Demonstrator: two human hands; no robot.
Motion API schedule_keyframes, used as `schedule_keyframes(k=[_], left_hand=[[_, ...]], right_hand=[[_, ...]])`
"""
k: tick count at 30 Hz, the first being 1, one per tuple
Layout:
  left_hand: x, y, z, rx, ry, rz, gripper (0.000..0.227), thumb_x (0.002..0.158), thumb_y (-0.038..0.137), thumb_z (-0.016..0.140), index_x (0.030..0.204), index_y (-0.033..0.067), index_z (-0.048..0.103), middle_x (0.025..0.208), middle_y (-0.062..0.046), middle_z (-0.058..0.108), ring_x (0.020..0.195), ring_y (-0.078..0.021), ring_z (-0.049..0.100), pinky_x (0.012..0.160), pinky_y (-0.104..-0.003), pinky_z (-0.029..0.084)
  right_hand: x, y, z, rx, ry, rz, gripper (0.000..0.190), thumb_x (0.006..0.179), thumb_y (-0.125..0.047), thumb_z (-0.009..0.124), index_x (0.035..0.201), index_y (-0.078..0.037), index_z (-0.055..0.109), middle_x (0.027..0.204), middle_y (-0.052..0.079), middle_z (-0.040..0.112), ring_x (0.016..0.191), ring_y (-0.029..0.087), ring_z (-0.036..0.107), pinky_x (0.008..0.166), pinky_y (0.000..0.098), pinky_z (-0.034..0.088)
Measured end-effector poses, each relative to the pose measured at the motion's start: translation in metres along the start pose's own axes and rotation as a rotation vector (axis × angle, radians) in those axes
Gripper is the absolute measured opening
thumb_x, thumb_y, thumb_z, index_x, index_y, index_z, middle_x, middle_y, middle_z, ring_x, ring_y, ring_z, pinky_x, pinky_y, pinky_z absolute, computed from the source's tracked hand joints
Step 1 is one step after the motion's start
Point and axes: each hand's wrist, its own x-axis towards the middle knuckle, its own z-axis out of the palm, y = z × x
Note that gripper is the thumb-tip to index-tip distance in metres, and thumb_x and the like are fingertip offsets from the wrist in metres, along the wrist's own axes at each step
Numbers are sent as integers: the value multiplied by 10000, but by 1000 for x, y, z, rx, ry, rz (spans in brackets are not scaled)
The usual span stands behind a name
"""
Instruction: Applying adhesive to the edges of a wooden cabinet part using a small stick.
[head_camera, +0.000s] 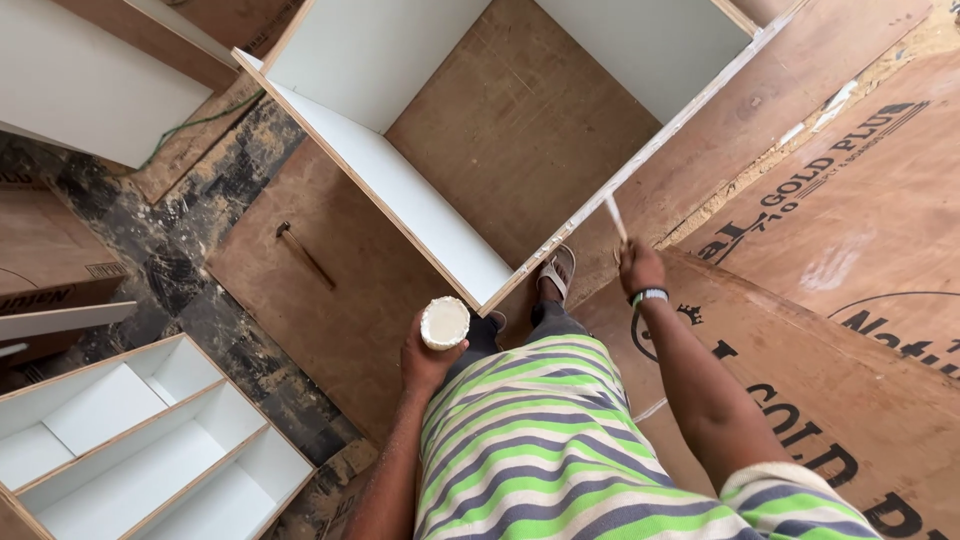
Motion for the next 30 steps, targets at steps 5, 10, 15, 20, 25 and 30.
schedule_keyframes(k=[5, 10, 15, 20, 25, 30], left_hand=[[-7, 0, 2, 25, -12, -2, 860, 627, 246, 956, 1370, 77, 556, 1254, -123, 712, 1166, -277, 693, 959, -415, 566], [-12, 9, -2, -44, 3, -4, 817, 649, 245, 946, 1356, 82, 571, 1244, -110, 725, 1162, -278, 711, 970, -414, 582], [-22, 16, -6, -27, 35, -11, 771, 641, 202, 934, 1324, 76, 599, 1231, -109, 733, 1139, -262, 713, 957, -399, 574], [-28, 13, -9, -39, 50, 25, 755, 638, 200, 939, 1303, 74, 605, 1218, -114, 728, 1129, -259, 707, 953, -392, 570], [-34, 5, -12, -64, 65, 7, 757, 654, 201, 939, 1316, 71, 596, 1227, -114, 721, 1134, -259, 702, 963, -391, 568], [-35, 2, -19, -83, 47, -3, 768, 663, 204, 937, 1333, 73, 585, 1252, -112, 718, 1155, -253, 698, 975, -388, 567]], right_hand=[[-6, 2, 24, 52, -12, -30, 211, 1025, -266, 586, 1124, -111, 691, 1001, 227, 713, 904, 440, 681, 775, 524, 548], [-42, -34, 31, 65, -200, 23, 198, 994, -260, 577, 1099, -139, 692, 971, 201, 727, 888, 413, 709, 795, 508, 556], [-49, -33, 42, 199, -116, -99, 192, 994, -223, 598, 1132, -94, 632, 990, 236, 699, 949, 455, 663, 798, 521, 540], [-78, -18, 44, 72, -280, -25, 191, 1017, -244, 600, 1126, -88, 610, 1029, 247, 685, 970, 472, 644, 813, 540, 530], [-68, -7, 35, 64, -368, -186, 189, 1038, -248, 536, 1146, -120, 624, 1040, 245, 672, 919, 458, 655, 792, 552, 530], [-38, -24, 32, 64, -17, -166, 212, 1077, -253, 530, 1140, -81, 637, 1025, 240, 686, 951, 468, 652, 796, 563, 523]])
